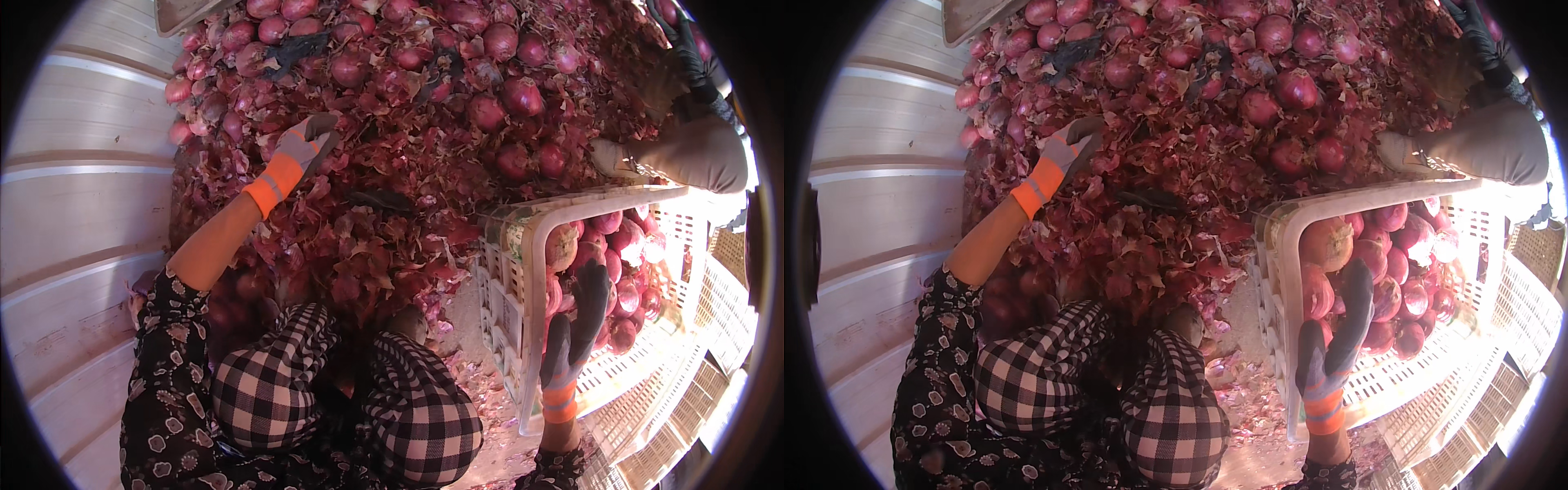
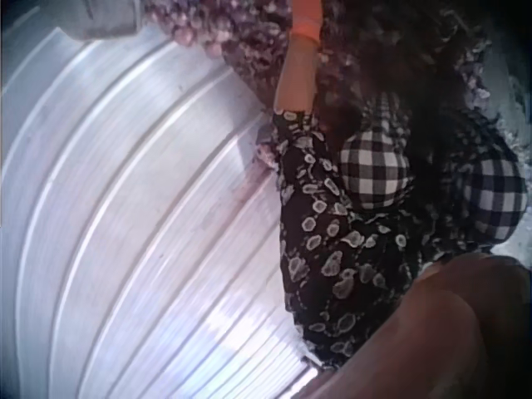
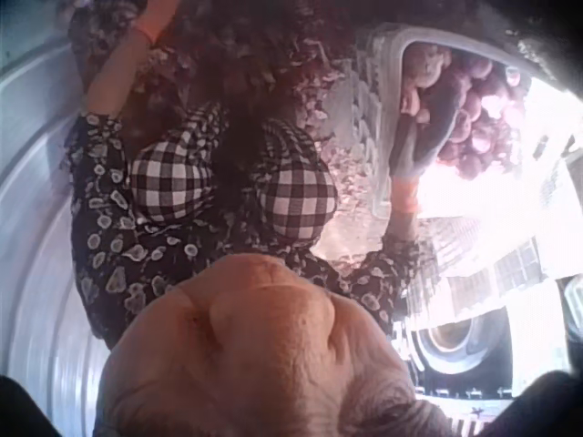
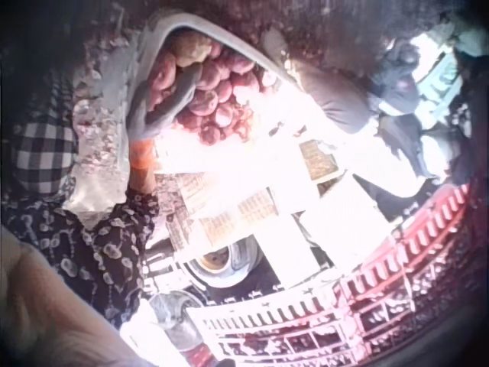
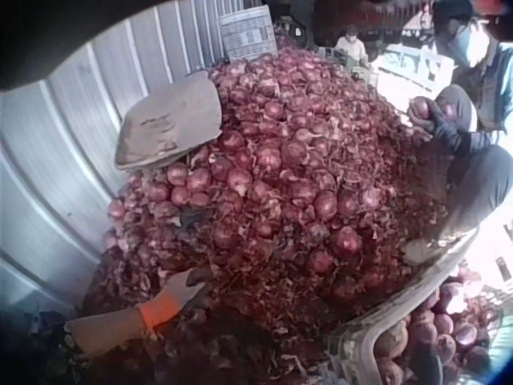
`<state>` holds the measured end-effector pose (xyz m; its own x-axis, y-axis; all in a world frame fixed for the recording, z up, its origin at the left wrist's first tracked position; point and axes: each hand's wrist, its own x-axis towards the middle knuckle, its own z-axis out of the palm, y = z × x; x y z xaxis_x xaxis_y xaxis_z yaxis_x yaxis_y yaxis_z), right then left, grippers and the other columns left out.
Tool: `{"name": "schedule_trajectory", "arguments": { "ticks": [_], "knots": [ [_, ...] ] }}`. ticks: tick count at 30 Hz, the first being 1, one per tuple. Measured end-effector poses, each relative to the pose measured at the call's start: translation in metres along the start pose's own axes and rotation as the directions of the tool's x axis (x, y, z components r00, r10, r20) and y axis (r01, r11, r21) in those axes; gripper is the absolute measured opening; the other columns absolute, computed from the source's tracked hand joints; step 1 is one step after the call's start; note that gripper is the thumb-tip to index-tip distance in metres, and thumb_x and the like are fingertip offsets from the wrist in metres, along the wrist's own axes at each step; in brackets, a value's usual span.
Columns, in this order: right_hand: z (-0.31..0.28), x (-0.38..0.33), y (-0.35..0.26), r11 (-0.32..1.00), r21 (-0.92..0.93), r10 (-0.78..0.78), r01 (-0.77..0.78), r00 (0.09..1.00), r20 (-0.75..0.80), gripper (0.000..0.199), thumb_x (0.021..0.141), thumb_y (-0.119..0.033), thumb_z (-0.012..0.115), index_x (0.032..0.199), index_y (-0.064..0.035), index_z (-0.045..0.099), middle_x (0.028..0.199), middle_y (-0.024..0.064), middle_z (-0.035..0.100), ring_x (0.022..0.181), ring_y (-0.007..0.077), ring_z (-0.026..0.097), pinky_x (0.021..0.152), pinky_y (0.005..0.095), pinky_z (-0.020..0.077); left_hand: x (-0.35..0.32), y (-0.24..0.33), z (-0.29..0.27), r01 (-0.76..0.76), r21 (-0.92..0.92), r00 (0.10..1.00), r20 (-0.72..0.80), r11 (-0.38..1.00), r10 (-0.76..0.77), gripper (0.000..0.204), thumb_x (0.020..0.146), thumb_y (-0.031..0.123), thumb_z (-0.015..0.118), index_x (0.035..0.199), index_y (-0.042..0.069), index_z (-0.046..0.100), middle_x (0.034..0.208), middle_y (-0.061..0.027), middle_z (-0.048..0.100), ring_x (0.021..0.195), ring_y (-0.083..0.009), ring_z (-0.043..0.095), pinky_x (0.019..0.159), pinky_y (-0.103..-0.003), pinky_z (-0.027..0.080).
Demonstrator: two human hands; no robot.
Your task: The person carries a crate of onions and then sorts individual onions from a large pile on the floor, removing loose skins by hand and using a knife to trim the ends before placing them into a purple mesh bag and empty plastic crates.
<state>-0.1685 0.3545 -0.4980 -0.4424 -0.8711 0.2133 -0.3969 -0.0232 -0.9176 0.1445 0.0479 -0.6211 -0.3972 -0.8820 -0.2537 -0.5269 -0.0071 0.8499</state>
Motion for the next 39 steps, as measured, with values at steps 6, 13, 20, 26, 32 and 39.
{"name": "schedule_trajectory", "arguments": {
  "ticks": [6,13,20,26,32,39],
  "knots": [
    [0.027,0.008,-0.016,0.795,-0.579,0.088,0.179,0.911,0.403,0.053,0.067,-0.008,0.067,0.118,-0.0034,0.056,0.127,0.0274,0.042,0.113,0.0428,0.046,0.089,0.0444,0.0418,0.157,-0.023,0.010,0.399,-0.183,0.813,-0.384,0.898,-0.439,0.060,0.079,0.030,0.068,0.128,0.006,0.044,0.114,-0.0146,0.058,0.087,-0.0264,0.060,0.070,-0.035,0.049],
    [0.022,0.004,-0.017,0.767,-0.620,0.149,0.164,0.895,0.421,0.052,0.065,-0.005,0.067,0.116,-0.0046,0.056,0.122,0.0244,0.047,0.113,0.0395,0.047,0.092,0.0439,0.0351,0.177,0.000,0.034,0.365,-0.187,0.754,-0.515,0.912,-0.408,0.058,0.077,0.026,0.069,0.126,0.011,0.044,0.113,-0.0178,0.056,0.088,-0.0271,0.061,0.069,-0.036,0.050],
    [0.033,0.010,-0.033,0.837,-0.535,0.115,0.117,0.918,0.381,0.053,0.067,0.002,0.063,0.119,-0.0022,0.053,0.117,0.0214,0.053,0.111,0.0400,0.047,0.091,0.0421,0.0400,0.105,-0.040,-0.016,0.300,-0.435,0.917,-0.113,0.849,-0.382,0.045,0.076,0.023,0.063,0.118,0.009,0.051,0.099,-0.0171,0.061,0.084,-0.0300,0.062,0.069,-0.042,0.051],
    [0.029,0.003,-0.028,0.811,-0.570,0.119,0.131,0.917,0.380,0.056,0.065,0.000,0.065,0.119,-0.0029,0.052,0.118,0.0191,0.053,0.111,0.0392,0.047,0.092,0.0425,0.0399,0.118,-0.018,-0.005,0.222,0.511,0.901,-0.434,0.830,0.026,0.057,0.081,0.037,0.055,0.132,0.013,0.042,0.123,-0.0147,0.052,0.109,-0.0346,0.053,0.091,-0.044,0.044],
    [0.025,-0.001,-0.021,0.790,-0.596,0.127,0.143,0.913,0.387,0.057,0.065,-0.012,0.069,0.120,-0.0079,0.054,0.119,0.0227,0.049,0.104,0.0385,0.049,0.089,0.0448,0.0402,0.172,0.042,0.070,-0.036,0.680,0.985,-0.101,0.732,0.142,0.069,0.082,0.035,0.059,0.141,0.019,0.026,0.145,-0.0117,0.028,0.125,-0.0330,0.040,0.097,-0.043,0.041],
    [0.026,0.000,-0.020,0.797,-0.597,0.155,0.091,0.924,0.349,0.053,0.062,-0.005,0.068,0.114,-0.0050,0.057,0.116,0.0239,0.050,0.101,0.0382,0.053,0.083,0.0412,0.0449,0.206,0.068,0.108,0.001,0.857,0.997,-0.038,0.515,0.061,0.069,0.078,0.030,0.062,0.138,0.018,0.032,0.136,-0.0112,0.040,0.114,-0.0312,0.051,0.087,-0.046,0.047]
  ]
}}
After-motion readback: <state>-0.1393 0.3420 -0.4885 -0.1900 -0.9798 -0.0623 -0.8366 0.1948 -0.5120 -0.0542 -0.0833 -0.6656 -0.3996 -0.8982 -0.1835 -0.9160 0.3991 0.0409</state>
